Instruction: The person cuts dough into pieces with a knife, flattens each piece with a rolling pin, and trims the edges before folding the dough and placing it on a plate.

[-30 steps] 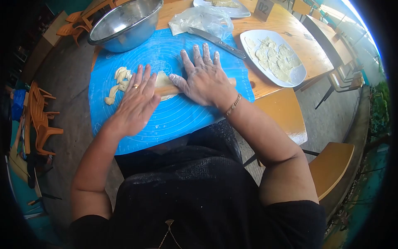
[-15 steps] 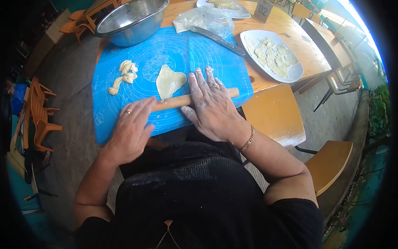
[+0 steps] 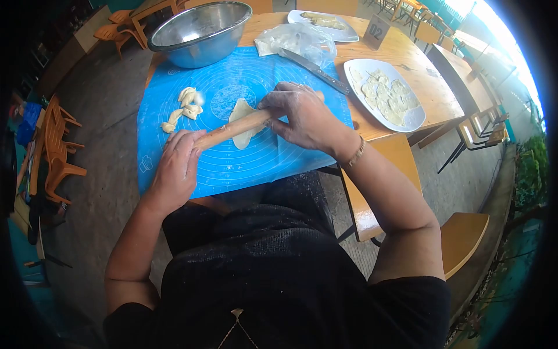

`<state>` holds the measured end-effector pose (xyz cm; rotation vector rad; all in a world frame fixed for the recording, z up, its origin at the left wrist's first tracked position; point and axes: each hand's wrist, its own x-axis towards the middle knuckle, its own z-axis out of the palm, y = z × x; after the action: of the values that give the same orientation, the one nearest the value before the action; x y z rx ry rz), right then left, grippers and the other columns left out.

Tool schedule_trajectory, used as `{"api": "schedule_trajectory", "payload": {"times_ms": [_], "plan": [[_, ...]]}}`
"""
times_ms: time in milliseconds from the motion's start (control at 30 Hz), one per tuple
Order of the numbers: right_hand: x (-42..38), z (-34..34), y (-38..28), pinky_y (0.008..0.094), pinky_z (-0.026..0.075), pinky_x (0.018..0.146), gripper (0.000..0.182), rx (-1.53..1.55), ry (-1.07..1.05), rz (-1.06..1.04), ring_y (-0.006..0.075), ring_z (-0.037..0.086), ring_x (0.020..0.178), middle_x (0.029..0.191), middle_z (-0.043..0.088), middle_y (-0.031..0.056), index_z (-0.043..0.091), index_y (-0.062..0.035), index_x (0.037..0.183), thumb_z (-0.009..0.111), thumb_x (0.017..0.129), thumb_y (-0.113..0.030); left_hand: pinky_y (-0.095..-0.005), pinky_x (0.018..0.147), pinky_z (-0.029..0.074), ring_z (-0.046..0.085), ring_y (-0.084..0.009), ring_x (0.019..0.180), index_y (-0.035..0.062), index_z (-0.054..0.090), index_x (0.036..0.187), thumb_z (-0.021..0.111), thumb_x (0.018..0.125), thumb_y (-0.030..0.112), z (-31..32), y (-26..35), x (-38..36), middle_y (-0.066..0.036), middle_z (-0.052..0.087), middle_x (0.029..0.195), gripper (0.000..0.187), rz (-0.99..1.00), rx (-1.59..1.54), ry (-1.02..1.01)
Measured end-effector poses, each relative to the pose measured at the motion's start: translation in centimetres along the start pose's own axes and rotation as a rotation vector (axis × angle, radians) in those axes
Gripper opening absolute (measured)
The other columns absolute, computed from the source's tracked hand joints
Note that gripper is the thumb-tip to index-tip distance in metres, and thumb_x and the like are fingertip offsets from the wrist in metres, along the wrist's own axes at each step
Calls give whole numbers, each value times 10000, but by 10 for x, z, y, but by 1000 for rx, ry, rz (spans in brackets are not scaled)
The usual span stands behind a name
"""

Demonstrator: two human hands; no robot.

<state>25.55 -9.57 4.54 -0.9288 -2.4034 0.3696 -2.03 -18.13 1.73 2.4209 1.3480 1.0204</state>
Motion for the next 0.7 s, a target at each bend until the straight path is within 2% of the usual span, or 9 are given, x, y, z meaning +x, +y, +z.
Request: {"api": "schedule_trajectory", "payload": {"times_ms": [100, 200, 267, 433, 500, 533, 567, 633, 700], "plan": [[18, 12, 19, 376, 531, 901, 318, 5, -110, 23, 295, 635, 984, 1058, 622, 137, 691, -2, 1104, 723, 788, -30, -488, 952, 396, 527, -403, 1049, -59, 562, 1173, 533, 933, 4, 12, -5, 2, -223, 567, 1117, 250, -85, 113, 3], [29, 21, 28, 388, 488, 975, 295, -94, -159, 15, 306, 603, 1069, 1096, 617, 145, 690, -5, 1121, 682, 843, -101, -504, 976, 391, 510, -413, 1085, -43, 573, 1149, 593, 915, 44, 9, 3, 9, -226, 545, 1162, 250, -180, 335, -104], [37, 23, 35, 443, 455, 944, 324, 43, -138, 4, 336, 562, 1063, 979, 647, 136, 707, -51, 1034, 536, 953, -314, -509, 1003, 382, 494, -428, 1131, -57, 567, 1174, 601, 928, 94, 4, 2, 18, -241, 526, 1212, 291, -131, 344, -118], [67, 18, 46, 473, 441, 914, 526, -93, 24, 133, 349, 551, 986, 1025, 622, 195, 683, -14, 1005, 375, 1040, -439, -516, 1100, 335, 442, -446, 1265, -110, 513, 1288, 596, 971, 240, 10, -4, 53, -273, 469, 1345, 480, -175, 302, -143], [68, 34, 54, 501, 417, 973, 603, -448, 100, 59, 400, 533, 1102, 1146, 588, 238, 639, -10, 1156, 345, 1032, -522, -525, 1184, 220, 298, -441, 1414, -128, 379, 1422, 510, 1015, 352, 14, -4, 63, -291, 374, 1473, 643, -168, 301, -287], [66, 47, 55, 549, 320, 1107, 773, -526, 31, 138, 474, 390, 1339, 1373, 480, 286, 504, -34, 1398, 296, 992, -658, -525, 1184, 220, 298, -441, 1414, -128, 379, 1422, 510, 1015, 352, 19, -8, 63, -291, 374, 1473, 643, -169, 298, -290], [66, 51, 59, 549, 320, 1107, 773, -523, 27, 143, 474, 390, 1339, 1373, 480, 286, 504, -34, 1398, 296, 992, -658, -529, 1200, 155, 191, -437, 1458, -120, 311, 1461, 451, 1028, 402, 25, -13, 59, -296, 288, 1526, 693, -135, 379, -279], [67, 52, 56, 563, 161, 1207, 889, -550, -124, 296, 438, 158, 1495, 1568, 277, 281, 298, -79, 1550, 254, 953, -736, -533, 1216, 91, 85, -432, 1503, -113, 243, 1500, 392, 1041, 452, 30, -16, 56, -301, 202, 1579, 743, -103, 451, -281], [71, 49, 55, 553, 108, 1219, 960, -544, -207, 358, 429, 92, 1509, 1609, 194, 258, 250, -105, 1574, 223, 912, -800, -524, 1216, -42, -110, -401, 1515, -100, 146, 1532, 217, 1045, 548, 26, -13, 57, -277, 22, 1630, 814, -227, 395, -381]]}}
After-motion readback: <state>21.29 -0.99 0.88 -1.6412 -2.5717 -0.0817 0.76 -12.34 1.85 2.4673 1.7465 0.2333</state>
